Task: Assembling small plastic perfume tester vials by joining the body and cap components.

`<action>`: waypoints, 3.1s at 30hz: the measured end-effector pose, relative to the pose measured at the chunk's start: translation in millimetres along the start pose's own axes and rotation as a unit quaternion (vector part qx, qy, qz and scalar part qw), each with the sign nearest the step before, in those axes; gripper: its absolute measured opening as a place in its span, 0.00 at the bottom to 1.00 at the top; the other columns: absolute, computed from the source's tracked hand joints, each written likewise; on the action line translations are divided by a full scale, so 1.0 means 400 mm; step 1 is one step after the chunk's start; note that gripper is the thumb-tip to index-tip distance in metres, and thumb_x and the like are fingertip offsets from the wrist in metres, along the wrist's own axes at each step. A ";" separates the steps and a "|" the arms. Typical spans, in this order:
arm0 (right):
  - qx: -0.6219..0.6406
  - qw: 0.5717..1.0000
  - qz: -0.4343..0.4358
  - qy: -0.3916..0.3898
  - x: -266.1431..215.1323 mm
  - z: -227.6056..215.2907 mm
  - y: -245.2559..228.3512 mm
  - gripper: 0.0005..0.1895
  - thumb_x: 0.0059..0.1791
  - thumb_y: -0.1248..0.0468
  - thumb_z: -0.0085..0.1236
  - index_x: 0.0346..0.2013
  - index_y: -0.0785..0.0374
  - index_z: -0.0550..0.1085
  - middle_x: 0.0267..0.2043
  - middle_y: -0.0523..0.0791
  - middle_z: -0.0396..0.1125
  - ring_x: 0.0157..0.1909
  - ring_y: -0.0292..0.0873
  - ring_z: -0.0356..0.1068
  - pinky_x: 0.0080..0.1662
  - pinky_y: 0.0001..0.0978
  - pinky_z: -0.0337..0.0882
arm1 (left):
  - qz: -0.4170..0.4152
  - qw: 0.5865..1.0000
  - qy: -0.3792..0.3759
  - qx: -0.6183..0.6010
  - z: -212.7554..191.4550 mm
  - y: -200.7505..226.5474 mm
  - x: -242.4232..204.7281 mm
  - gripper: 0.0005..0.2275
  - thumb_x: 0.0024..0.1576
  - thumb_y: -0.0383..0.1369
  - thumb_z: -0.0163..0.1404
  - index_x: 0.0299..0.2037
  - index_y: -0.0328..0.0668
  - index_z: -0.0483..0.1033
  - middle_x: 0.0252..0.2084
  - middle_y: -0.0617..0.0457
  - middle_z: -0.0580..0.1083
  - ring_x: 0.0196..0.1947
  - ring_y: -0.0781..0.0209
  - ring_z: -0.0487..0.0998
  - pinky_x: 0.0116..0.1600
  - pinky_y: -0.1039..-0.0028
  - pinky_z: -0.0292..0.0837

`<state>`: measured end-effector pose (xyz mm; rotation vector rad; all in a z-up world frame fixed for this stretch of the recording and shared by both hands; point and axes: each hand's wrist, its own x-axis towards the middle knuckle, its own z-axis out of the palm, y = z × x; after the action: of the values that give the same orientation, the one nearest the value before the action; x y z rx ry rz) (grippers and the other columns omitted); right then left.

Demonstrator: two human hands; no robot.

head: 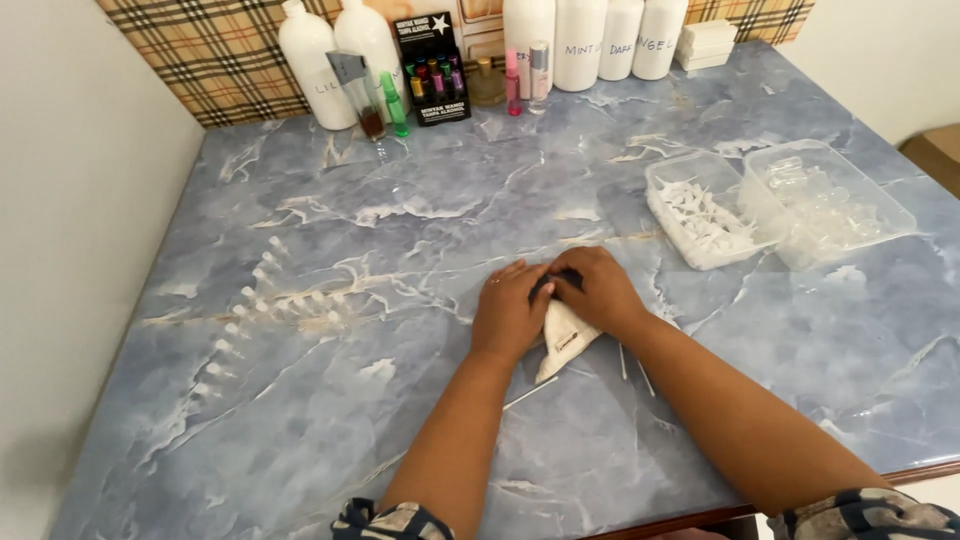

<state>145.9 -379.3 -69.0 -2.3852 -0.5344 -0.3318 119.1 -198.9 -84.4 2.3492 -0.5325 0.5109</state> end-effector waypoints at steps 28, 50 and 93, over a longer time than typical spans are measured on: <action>0.072 0.995 0.061 -0.043 0.000 -0.054 -0.034 0.08 0.48 0.57 0.62 0.38 0.55 0.81 0.43 0.45 0.77 0.53 0.55 0.71 0.55 0.47 0.71 | -0.056 0.992 -0.109 -0.033 -0.101 0.074 0.011 0.19 0.60 0.39 0.52 0.62 0.50 0.73 0.57 0.50 0.76 0.66 0.44 0.68 0.72 0.50 0.53; 0.105 0.992 0.053 -0.039 0.003 -0.058 -0.041 0.09 0.47 0.58 0.63 0.39 0.56 0.81 0.41 0.46 0.76 0.50 0.55 0.73 0.54 0.45 0.73 | -0.055 0.992 -0.115 -0.014 -0.109 0.080 0.012 0.20 0.59 0.39 0.52 0.63 0.51 0.73 0.57 0.50 0.76 0.66 0.44 0.69 0.70 0.51 0.55; -0.218 0.922 0.318 -0.025 0.055 -0.593 0.423 0.18 0.47 0.61 0.62 0.52 0.51 0.79 0.48 0.40 0.77 0.53 0.48 0.75 0.53 0.45 0.75 | -0.081 0.950 -0.280 0.107 0.326 0.620 0.589 0.15 0.60 0.29 0.46 0.56 0.45 0.79 0.49 0.48 0.80 0.69 0.46 0.64 0.69 0.36 0.08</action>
<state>219.8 -646.4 23.0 -2.8338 0.3494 -0.0964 221.9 -515.8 67.8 2.7209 -0.5461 -0.2021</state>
